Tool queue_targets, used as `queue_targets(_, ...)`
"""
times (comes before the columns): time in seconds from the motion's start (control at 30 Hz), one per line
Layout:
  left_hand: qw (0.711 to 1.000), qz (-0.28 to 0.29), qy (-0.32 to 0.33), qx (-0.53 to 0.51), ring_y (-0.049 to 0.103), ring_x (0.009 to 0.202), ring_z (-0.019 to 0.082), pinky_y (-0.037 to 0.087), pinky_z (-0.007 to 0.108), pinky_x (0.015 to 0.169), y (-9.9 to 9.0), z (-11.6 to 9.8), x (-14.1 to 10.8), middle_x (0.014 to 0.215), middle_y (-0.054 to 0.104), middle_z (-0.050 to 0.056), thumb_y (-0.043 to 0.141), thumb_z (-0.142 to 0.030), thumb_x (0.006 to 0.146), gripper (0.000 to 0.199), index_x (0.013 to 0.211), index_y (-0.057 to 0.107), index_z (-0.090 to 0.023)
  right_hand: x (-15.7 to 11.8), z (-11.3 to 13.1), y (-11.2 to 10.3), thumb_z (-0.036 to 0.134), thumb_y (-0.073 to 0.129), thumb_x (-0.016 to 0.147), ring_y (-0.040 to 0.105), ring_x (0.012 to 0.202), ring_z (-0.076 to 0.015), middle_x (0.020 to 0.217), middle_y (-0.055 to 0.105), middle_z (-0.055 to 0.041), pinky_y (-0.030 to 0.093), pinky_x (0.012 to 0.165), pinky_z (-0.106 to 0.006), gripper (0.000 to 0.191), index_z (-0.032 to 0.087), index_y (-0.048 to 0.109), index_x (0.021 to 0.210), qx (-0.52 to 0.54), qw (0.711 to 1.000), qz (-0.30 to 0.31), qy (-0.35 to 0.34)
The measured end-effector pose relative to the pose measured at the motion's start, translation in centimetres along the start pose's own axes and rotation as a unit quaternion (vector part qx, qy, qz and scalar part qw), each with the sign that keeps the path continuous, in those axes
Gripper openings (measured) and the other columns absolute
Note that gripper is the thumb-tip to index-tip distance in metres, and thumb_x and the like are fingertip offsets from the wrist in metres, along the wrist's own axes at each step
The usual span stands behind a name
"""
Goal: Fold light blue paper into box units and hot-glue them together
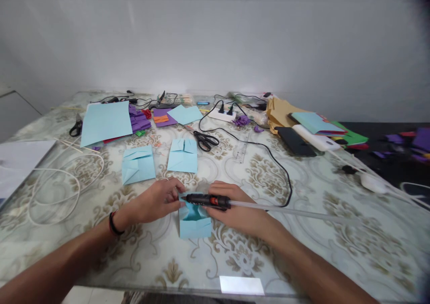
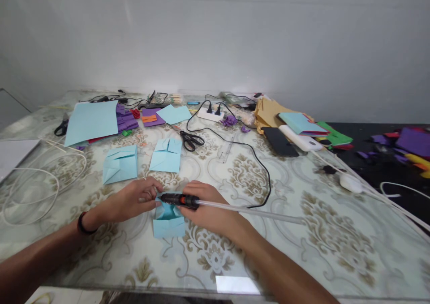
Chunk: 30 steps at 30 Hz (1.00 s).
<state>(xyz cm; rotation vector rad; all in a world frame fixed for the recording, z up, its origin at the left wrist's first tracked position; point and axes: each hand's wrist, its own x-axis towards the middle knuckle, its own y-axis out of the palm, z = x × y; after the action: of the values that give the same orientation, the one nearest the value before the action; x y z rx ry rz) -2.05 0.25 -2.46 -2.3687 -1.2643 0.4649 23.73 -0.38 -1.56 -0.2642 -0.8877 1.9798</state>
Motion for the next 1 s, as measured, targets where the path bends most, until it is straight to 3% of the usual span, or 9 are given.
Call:
queue_targets(0.3, 1.000, -0.005, 0.005, 0.024, 0.056, 0.062, 0.014, 0.046, 0.024, 0.060, 0.1, -0.6, -0.2, 0.069, 0.056, -0.005, 0.063, -0.024, 0.091, 0.014, 0.104, 0.058, -0.020, -0.1, 0.1, -0.5, 0.006, 0.066, 0.078, 0.051, 0.067, -0.0140, 0.068, 0.051, 0.0032, 0.035, 0.063, -0.026, 0.027, 0.020, 0.048, 0.064, -0.041, 0.999, 0.014, -0.004)
queue_targets(0.47, 0.980, -0.061, 0.130, 0.136, 0.059, 0.077, 0.016, 0.049, 0.028, 0.073, 0.2, -0.2, -0.3, 0.094, 0.059, 0.002, 0.061, -0.019, 0.094, 0.006, 0.095, 0.055, -0.020, -0.1, 0.2, -0.8, 0.005, 0.066, 0.077, 0.052, 0.068, -0.0143, 0.068, 0.051, 0.0033, 0.034, 0.063, -0.027, 0.026, 0.020, 0.048, 0.064, -0.059, 0.998, 0.013, 0.000)
queue_targets(0.57, 0.970, -0.068, 0.171, 0.160, 0.059, 0.081, 0.016, 0.049, 0.028, 0.074, 0.1, 0.0, -0.3, 0.098, 0.060, 0.004, 0.060, -0.016, 0.096, 0.009, 0.089, 0.057, -0.020, -0.1, 0.3, -0.9, 0.005, 0.066, 0.076, 0.051, 0.067, -0.0144, 0.067, 0.051, 0.0034, 0.034, 0.063, -0.027, 0.028, 0.020, 0.047, 0.064, -0.065, 0.998, 0.014, 0.000)
queue_targets(1.0, 0.962, -0.072, 0.196, 0.175, 0.063, 0.085, 0.016, 0.049, 0.026, 0.075, 0.0, 0.1, -0.3, 0.098, 0.063, 0.005, 0.059, -0.011, 0.097, 0.014, 0.086, 0.062, -0.019, -0.4, -0.5, -0.9, 0.011, 0.067, 0.081, 0.055, 0.070, -0.0187, 0.067, 0.056, -0.0001, 0.037, 0.063, -0.029, 0.029, 0.023, 0.044, 0.068, -0.168, 0.983, 0.004, -0.068)
